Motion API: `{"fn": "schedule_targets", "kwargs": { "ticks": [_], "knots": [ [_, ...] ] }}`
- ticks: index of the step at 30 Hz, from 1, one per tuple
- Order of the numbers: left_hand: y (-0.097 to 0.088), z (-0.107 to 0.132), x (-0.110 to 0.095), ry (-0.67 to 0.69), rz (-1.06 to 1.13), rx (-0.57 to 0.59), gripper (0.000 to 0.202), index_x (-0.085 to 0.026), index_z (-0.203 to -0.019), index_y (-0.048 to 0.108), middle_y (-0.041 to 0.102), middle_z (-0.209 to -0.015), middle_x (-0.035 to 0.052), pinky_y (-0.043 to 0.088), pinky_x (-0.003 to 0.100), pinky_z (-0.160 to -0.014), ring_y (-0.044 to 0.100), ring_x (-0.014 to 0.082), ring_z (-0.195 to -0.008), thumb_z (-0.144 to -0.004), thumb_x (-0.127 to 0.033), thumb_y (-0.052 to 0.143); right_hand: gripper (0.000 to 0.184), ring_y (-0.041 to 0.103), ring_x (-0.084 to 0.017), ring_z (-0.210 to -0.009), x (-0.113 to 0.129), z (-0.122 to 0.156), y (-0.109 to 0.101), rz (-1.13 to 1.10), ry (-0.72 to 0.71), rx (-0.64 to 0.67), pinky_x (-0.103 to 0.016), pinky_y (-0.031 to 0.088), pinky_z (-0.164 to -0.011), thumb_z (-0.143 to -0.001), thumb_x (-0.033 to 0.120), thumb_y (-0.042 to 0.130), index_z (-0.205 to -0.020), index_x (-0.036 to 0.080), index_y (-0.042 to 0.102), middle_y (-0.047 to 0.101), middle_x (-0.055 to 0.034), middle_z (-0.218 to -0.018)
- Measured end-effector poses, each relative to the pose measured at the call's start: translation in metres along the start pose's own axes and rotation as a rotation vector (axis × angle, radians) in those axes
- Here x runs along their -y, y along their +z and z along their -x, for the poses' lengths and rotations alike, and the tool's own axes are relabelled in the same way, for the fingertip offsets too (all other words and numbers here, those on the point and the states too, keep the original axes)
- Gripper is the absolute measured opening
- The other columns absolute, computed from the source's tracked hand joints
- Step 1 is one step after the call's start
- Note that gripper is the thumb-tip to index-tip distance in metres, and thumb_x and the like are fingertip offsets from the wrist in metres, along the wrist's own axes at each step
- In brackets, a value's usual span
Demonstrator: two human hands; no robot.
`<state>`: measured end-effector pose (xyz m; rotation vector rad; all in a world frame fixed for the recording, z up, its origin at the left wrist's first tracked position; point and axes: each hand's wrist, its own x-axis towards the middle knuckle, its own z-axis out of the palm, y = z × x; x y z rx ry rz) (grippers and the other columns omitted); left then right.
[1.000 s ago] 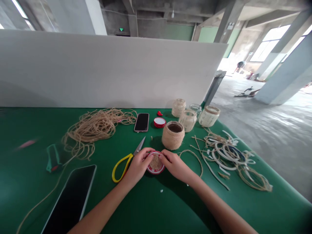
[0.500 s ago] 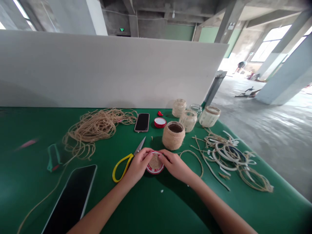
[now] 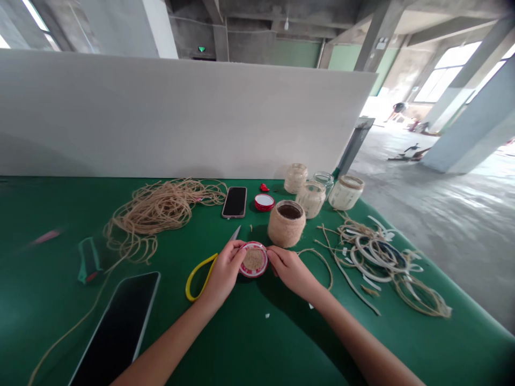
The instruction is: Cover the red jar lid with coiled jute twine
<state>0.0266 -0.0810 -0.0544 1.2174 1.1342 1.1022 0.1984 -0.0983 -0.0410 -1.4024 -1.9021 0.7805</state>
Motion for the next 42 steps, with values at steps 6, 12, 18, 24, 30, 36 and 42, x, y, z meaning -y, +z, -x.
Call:
{"fn": "schedule_targets", "kwargs": {
  "ticks": [6, 12, 18, 24, 30, 36, 42],
  "knots": [
    [0.000, 0.000, 0.001, 0.001, 0.003, 0.024, 0.024, -0.018, -0.091, 0.051, 0.062, -0.075, -0.0002, 0.046, 0.024, -0.058, 0.061, 0.0157, -0.066, -0.078, -0.038, 0.053, 0.027, 0.058, -0.015, -0.069, -0.001, -0.001, -0.001, -0.011, -0.002, -0.051, -0.025, 0.043, -0.065, -0.090, 0.032, 0.037, -0.094, 0.019, 0.061, 0.064, -0.0030, -0.077],
    [0.003, 0.008, -0.005, 0.098, -0.173, 0.119, 0.021, -0.018, -0.094, 0.049, 0.063, -0.085, 0.0046, 0.048, 0.026, -0.063, 0.062, 0.0182, -0.076, -0.082, -0.035, 0.049, 0.029, 0.056, -0.017, -0.093, 0.003, -0.001, -0.001, -0.142, -0.069, -0.126, -0.029, 0.043, -0.083, -0.084, 0.028, 0.048, -0.111, 0.017, 0.052, 0.060, -0.0070, -0.102],
    [0.004, 0.013, -0.007, 0.159, -0.285, 0.217, 0.020, -0.020, -0.097, 0.049, 0.064, -0.081, 0.0039, 0.046, 0.025, -0.061, 0.062, 0.0181, -0.073, -0.084, -0.035, 0.045, 0.019, 0.056, -0.014, -0.084, 0.004, 0.001, 0.005, -0.219, -0.051, -0.015, -0.026, 0.044, -0.075, -0.087, 0.024, 0.043, -0.100, 0.019, 0.056, 0.061, -0.0029, -0.093],
    [0.004, 0.013, -0.008, 0.132, -0.223, 0.214, 0.020, -0.018, -0.097, 0.048, 0.063, -0.084, 0.0043, 0.047, 0.026, -0.062, 0.061, 0.0181, -0.076, -0.084, -0.034, 0.046, 0.019, 0.056, -0.014, -0.086, -0.001, 0.000, 0.008, -0.283, -0.039, -0.005, -0.026, 0.043, -0.078, -0.089, 0.023, 0.041, -0.100, 0.019, 0.055, 0.061, -0.0025, -0.093],
    [0.004, 0.010, -0.005, 0.107, -0.113, 0.184, 0.021, -0.018, -0.097, 0.049, 0.063, -0.084, 0.0036, 0.046, 0.025, -0.064, 0.060, 0.0165, -0.074, -0.083, -0.034, 0.048, 0.022, 0.055, -0.015, -0.088, -0.001, -0.001, 0.006, -0.316, -0.055, -0.008, -0.026, 0.043, -0.079, -0.090, 0.023, 0.038, -0.103, 0.019, 0.055, 0.061, -0.0031, -0.096],
    [0.004, 0.010, -0.006, 0.051, -0.015, 0.164, 0.021, -0.017, -0.096, 0.048, 0.060, -0.079, 0.0010, 0.045, 0.024, -0.064, 0.058, 0.0147, -0.073, -0.082, -0.033, 0.049, 0.020, 0.054, -0.014, -0.079, 0.001, 0.000, 0.003, -0.290, -0.047, -0.019, -0.024, 0.043, -0.070, -0.089, 0.025, 0.040, -0.097, 0.017, 0.056, 0.060, -0.0027, -0.087],
    [0.006, 0.011, -0.010, 0.018, -0.020, 0.199, 0.016, -0.018, -0.092, 0.047, 0.058, -0.075, -0.0010, 0.042, 0.022, -0.060, 0.056, 0.0132, -0.067, -0.082, -0.030, 0.049, 0.019, 0.054, -0.013, -0.076, 0.000, 0.000, 0.004, -0.291, -0.047, 0.009, -0.023, 0.042, -0.068, -0.089, 0.023, 0.040, -0.093, 0.016, 0.057, 0.059, -0.0022, -0.083]
  ]
}}
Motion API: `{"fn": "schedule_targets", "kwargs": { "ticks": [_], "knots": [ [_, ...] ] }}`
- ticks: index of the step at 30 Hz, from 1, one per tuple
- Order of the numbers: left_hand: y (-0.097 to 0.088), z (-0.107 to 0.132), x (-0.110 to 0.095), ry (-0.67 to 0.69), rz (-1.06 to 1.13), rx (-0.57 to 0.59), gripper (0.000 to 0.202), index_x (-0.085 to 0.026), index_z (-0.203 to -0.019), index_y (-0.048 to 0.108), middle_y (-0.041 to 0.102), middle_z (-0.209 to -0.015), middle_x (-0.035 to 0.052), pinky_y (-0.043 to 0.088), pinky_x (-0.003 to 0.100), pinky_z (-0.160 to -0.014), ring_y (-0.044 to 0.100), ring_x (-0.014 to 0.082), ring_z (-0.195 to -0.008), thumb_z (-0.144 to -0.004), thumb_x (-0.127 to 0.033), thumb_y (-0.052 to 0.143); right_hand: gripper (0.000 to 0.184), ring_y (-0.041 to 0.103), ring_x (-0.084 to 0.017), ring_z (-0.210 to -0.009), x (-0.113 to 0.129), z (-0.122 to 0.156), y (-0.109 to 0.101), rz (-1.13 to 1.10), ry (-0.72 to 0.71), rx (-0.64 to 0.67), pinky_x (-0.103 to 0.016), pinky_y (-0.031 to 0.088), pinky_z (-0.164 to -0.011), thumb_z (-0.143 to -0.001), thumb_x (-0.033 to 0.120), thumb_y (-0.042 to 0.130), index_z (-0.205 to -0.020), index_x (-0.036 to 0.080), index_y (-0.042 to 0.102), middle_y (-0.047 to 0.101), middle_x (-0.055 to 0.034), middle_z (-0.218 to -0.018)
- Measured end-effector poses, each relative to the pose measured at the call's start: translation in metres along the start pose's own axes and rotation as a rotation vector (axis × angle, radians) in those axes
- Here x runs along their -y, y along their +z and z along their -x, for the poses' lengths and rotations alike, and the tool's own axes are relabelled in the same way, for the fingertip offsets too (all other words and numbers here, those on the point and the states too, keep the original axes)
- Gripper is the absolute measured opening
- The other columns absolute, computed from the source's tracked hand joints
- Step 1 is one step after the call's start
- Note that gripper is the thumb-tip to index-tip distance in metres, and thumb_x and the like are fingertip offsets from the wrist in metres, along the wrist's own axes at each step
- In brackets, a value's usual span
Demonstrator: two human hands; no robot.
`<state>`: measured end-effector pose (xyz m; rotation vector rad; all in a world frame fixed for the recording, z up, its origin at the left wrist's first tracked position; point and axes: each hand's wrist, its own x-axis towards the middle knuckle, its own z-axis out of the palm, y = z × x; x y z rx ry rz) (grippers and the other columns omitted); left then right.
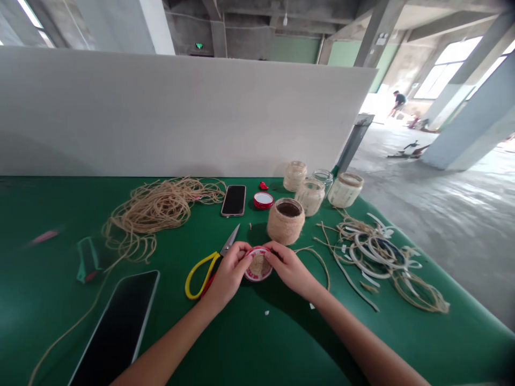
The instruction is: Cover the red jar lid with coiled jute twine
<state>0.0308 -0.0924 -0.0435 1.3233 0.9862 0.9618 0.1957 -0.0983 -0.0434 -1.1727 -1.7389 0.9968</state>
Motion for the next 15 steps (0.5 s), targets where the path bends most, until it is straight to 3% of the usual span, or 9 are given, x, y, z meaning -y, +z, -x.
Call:
{"fn": "schedule_targets", "kwargs": {
  "ticks": [5, 15],
  "knots": [
    [-0.0010, -0.0013, -0.0032, 0.016, -0.100, 0.035, 0.020, -0.016, -0.096, 0.052, 0.060, -0.084, 0.0026, 0.044, 0.025, -0.066, 0.057, 0.0166, -0.077, -0.082, -0.030, 0.047, 0.019, 0.054, -0.013, -0.075, -0.0027, -0.0008, 0.0013, 0.005, -0.002, -0.007, -0.023, 0.042, -0.067, -0.088, 0.023, 0.041, -0.092, 0.016, 0.059, 0.060, -0.0023, -0.083],
    [-0.0029, 0.0015, -0.0028, 0.069, -0.152, 0.120, 0.020, -0.016, -0.093, 0.054, 0.058, -0.082, 0.0017, 0.042, 0.024, -0.066, 0.055, 0.0162, -0.075, -0.084, -0.032, 0.045, 0.020, 0.054, -0.014, -0.075, -0.0013, -0.0011, 0.0007, 0.026, -0.005, 0.004, -0.023, 0.042, -0.066, -0.088, 0.023, 0.042, -0.093, 0.017, 0.060, 0.061, -0.0022, -0.083]
  ]
}}
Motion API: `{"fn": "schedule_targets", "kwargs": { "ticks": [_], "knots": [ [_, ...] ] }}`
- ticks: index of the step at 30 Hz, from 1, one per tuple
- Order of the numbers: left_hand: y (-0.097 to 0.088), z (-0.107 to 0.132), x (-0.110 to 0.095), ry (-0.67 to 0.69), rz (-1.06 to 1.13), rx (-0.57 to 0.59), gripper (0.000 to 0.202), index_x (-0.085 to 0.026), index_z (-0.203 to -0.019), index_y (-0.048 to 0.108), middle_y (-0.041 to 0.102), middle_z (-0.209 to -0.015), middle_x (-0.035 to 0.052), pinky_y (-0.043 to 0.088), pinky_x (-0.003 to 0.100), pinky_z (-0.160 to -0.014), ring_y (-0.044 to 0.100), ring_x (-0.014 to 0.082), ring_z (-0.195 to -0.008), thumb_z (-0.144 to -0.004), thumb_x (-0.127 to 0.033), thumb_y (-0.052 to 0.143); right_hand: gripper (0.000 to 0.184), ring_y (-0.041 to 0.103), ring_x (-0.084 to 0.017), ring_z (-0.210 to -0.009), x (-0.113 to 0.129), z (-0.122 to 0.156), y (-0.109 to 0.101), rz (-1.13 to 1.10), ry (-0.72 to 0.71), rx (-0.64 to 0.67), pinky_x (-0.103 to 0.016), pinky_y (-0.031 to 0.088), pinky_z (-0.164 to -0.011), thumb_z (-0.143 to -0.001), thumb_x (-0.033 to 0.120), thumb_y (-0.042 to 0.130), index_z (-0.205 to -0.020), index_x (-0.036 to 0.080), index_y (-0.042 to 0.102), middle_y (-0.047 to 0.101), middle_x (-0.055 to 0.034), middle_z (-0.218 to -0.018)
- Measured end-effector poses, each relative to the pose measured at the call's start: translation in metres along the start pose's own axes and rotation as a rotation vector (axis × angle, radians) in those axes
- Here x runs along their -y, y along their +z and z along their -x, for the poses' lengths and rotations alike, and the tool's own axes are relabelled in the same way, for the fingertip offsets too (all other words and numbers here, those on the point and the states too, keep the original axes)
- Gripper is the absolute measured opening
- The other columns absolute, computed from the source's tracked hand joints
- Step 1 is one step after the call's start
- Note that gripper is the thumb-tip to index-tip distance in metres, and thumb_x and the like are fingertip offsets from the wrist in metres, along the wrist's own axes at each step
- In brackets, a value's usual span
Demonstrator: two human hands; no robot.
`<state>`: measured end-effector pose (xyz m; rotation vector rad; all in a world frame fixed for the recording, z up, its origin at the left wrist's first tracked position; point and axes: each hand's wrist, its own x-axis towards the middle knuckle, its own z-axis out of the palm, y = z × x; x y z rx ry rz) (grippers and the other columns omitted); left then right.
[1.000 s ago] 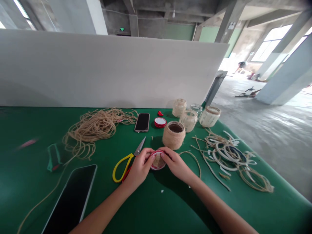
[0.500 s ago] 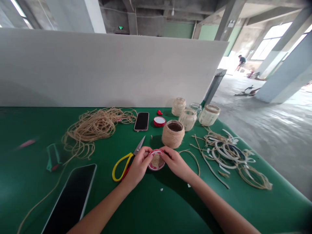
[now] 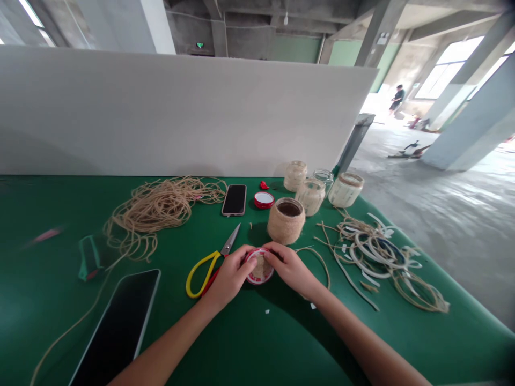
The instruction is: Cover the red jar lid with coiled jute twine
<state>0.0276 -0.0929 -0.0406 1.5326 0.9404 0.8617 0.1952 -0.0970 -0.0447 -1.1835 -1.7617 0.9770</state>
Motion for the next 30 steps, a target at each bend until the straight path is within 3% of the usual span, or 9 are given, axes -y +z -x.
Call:
{"fn": "schedule_targets", "kwargs": {
  "ticks": [6, 15, 30],
  "knots": [
    [0.0023, -0.0012, 0.0058, -0.021, -0.064, -0.065, 0.019, -0.017, -0.083, 0.054, 0.051, -0.070, -0.0023, 0.039, 0.021, -0.058, 0.049, 0.0124, -0.064, -0.081, -0.035, 0.050, 0.019, 0.055, -0.013, -0.075, 0.0014, 0.0010, 0.0005, 0.014, -0.022, 0.028, -0.022, 0.043, -0.065, -0.088, 0.024, 0.042, -0.093, 0.016, 0.059, 0.061, -0.0023, -0.083],
    [0.0020, -0.0018, 0.0042, -0.018, -0.034, -0.168, 0.020, -0.016, -0.081, 0.053, 0.052, -0.069, -0.0015, 0.040, 0.022, -0.057, 0.050, 0.0130, -0.063, -0.082, -0.036, 0.048, 0.018, 0.055, -0.013, -0.078, 0.0060, 0.0017, 0.0004, 0.018, -0.028, -0.065, -0.024, 0.044, -0.069, -0.087, 0.022, 0.043, -0.099, 0.018, 0.055, 0.060, -0.0029, -0.089],
    [0.0024, 0.0024, 0.0014, 0.049, -0.075, -0.122, 0.021, -0.017, -0.088, 0.053, 0.055, -0.076, 0.0002, 0.041, 0.023, -0.060, 0.052, 0.0145, -0.068, -0.084, -0.036, 0.046, 0.015, 0.053, -0.013, -0.071, 0.0044, 0.0006, 0.0000, -0.001, 0.018, -0.048, -0.023, 0.042, -0.065, -0.085, 0.022, 0.045, -0.092, 0.018, 0.057, 0.059, -0.0008, -0.079]
  ]
}}
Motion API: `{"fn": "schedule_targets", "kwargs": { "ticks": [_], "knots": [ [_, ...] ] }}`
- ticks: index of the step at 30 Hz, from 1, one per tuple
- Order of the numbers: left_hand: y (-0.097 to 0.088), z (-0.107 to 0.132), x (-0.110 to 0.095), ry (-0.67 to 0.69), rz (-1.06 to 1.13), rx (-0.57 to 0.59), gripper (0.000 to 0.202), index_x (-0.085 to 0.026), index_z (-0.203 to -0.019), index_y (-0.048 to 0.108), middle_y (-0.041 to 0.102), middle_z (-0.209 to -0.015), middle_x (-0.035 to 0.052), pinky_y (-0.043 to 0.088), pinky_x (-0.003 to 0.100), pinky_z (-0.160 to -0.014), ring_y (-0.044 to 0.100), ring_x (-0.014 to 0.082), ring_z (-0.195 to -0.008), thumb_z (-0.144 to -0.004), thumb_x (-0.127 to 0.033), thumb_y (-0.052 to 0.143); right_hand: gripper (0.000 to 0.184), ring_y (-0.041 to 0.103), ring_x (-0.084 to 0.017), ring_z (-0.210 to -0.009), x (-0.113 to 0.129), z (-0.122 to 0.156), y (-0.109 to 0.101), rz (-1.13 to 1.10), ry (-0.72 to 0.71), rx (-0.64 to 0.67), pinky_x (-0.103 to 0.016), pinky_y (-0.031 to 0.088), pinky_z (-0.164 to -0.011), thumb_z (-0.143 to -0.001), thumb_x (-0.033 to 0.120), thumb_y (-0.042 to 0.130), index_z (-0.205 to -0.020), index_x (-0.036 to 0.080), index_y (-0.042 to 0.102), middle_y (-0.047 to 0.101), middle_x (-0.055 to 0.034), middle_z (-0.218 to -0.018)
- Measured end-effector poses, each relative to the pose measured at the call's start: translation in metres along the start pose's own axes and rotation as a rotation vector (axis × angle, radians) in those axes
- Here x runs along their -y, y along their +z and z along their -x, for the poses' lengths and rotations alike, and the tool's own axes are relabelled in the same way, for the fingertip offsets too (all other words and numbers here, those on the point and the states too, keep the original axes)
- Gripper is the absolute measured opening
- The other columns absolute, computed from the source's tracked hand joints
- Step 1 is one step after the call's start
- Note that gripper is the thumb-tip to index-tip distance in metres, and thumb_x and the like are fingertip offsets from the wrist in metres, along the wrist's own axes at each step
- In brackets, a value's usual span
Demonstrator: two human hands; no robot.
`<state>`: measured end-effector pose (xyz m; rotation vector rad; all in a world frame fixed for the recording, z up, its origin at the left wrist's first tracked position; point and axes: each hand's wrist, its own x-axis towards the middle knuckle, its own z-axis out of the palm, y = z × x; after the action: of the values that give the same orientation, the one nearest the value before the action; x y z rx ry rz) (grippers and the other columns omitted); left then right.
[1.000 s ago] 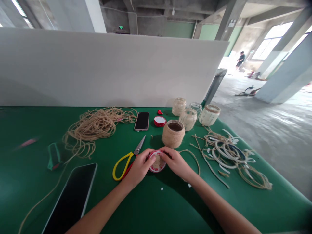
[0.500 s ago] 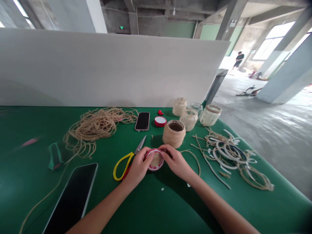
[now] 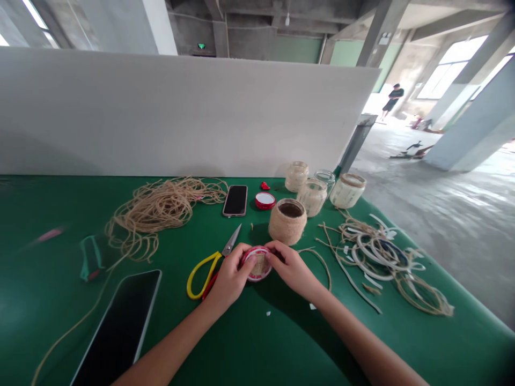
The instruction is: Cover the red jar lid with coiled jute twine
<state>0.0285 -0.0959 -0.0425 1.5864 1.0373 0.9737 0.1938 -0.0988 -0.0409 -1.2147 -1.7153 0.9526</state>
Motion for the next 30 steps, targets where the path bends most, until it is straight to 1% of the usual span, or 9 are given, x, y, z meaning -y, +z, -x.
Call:
{"fn": "schedule_targets", "kwargs": {
  "ticks": [6, 10, 14, 16, 19, 23, 30],
  "knots": [
    [-0.0007, -0.0006, 0.0008, -0.048, 0.085, -0.005, 0.022, -0.016, -0.090, 0.052, 0.057, -0.078, 0.0011, 0.042, 0.023, -0.060, 0.054, 0.0151, -0.069, -0.083, -0.037, 0.048, 0.019, 0.054, -0.014, -0.077, -0.0012, -0.0010, -0.0019, -0.060, 0.010, 0.037, -0.024, 0.043, -0.069, -0.086, 0.021, 0.043, -0.096, 0.017, 0.058, 0.060, -0.0024, -0.086],
    [-0.0011, -0.0017, -0.0005, -0.065, 0.106, 0.012, 0.018, -0.017, -0.087, 0.051, 0.056, -0.074, 0.0000, 0.042, 0.023, -0.059, 0.054, 0.0140, -0.066, -0.081, -0.034, 0.050, 0.017, 0.052, -0.013, -0.071, -0.0040, -0.0013, -0.0015, -0.077, 0.016, 0.042, -0.023, 0.042, -0.064, -0.085, 0.020, 0.043, -0.091, 0.016, 0.058, 0.058, -0.0012, -0.079],
    [-0.0004, -0.0023, 0.0021, -0.114, 0.075, 0.047, 0.017, -0.019, -0.091, 0.050, 0.057, -0.069, -0.0015, 0.040, 0.022, -0.053, 0.054, 0.0132, -0.059, -0.081, -0.033, 0.049, 0.015, 0.050, -0.012, -0.068, -0.0007, 0.0014, 0.0005, -0.030, -0.002, 0.089, -0.022, 0.040, -0.060, -0.085, 0.021, 0.044, -0.086, 0.016, 0.058, 0.057, -0.0003, -0.075],
    [0.0002, -0.0024, 0.0045, -0.106, 0.020, 0.038, 0.018, -0.019, -0.091, 0.052, 0.058, -0.070, -0.0010, 0.041, 0.022, -0.053, 0.055, 0.0139, -0.061, -0.081, -0.034, 0.048, 0.016, 0.050, -0.012, -0.068, 0.0015, 0.0029, 0.0014, -0.016, -0.008, 0.112, -0.021, 0.040, -0.059, -0.085, 0.021, 0.043, -0.086, 0.016, 0.059, 0.057, -0.0003, -0.075],
    [0.0007, -0.0026, 0.0067, -0.058, -0.056, 0.007, 0.020, -0.019, -0.090, 0.054, 0.060, -0.077, 0.0008, 0.043, 0.023, -0.059, 0.057, 0.0157, -0.070, -0.082, -0.036, 0.047, 0.017, 0.051, -0.012, -0.068, 0.0028, 0.0036, 0.0016, -0.006, -0.003, 0.110, -0.022, 0.040, -0.059, -0.085, 0.022, 0.043, -0.086, 0.016, 0.059, 0.058, -0.0006, -0.075],
    [0.0001, -0.0029, 0.0054, -0.012, -0.121, 0.011, 0.022, -0.018, -0.088, 0.055, 0.060, -0.077, 0.0012, 0.044, 0.024, -0.061, 0.058, 0.0158, -0.071, -0.084, -0.037, 0.044, 0.018, 0.051, -0.013, -0.068, 0.0013, 0.0025, 0.0007, -0.008, 0.001, 0.101, -0.022, 0.040, -0.059, -0.085, 0.023, 0.044, -0.087, 0.016, 0.060, 0.059, -0.0011, -0.076],
    [0.0004, -0.0026, 0.0010, 0.000, -0.054, 0.016, 0.024, -0.017, -0.090, 0.055, 0.062, -0.082, 0.0036, 0.046, 0.026, -0.068, 0.059, 0.0179, -0.078, -0.084, -0.038, 0.044, 0.020, 0.052, -0.013, -0.069, 0.0007, 0.0016, 0.0000, -0.031, -0.004, 0.112, -0.023, 0.042, -0.061, -0.086, 0.025, 0.044, -0.091, 0.015, 0.061, 0.060, -0.0021, -0.078]
  ]
}}
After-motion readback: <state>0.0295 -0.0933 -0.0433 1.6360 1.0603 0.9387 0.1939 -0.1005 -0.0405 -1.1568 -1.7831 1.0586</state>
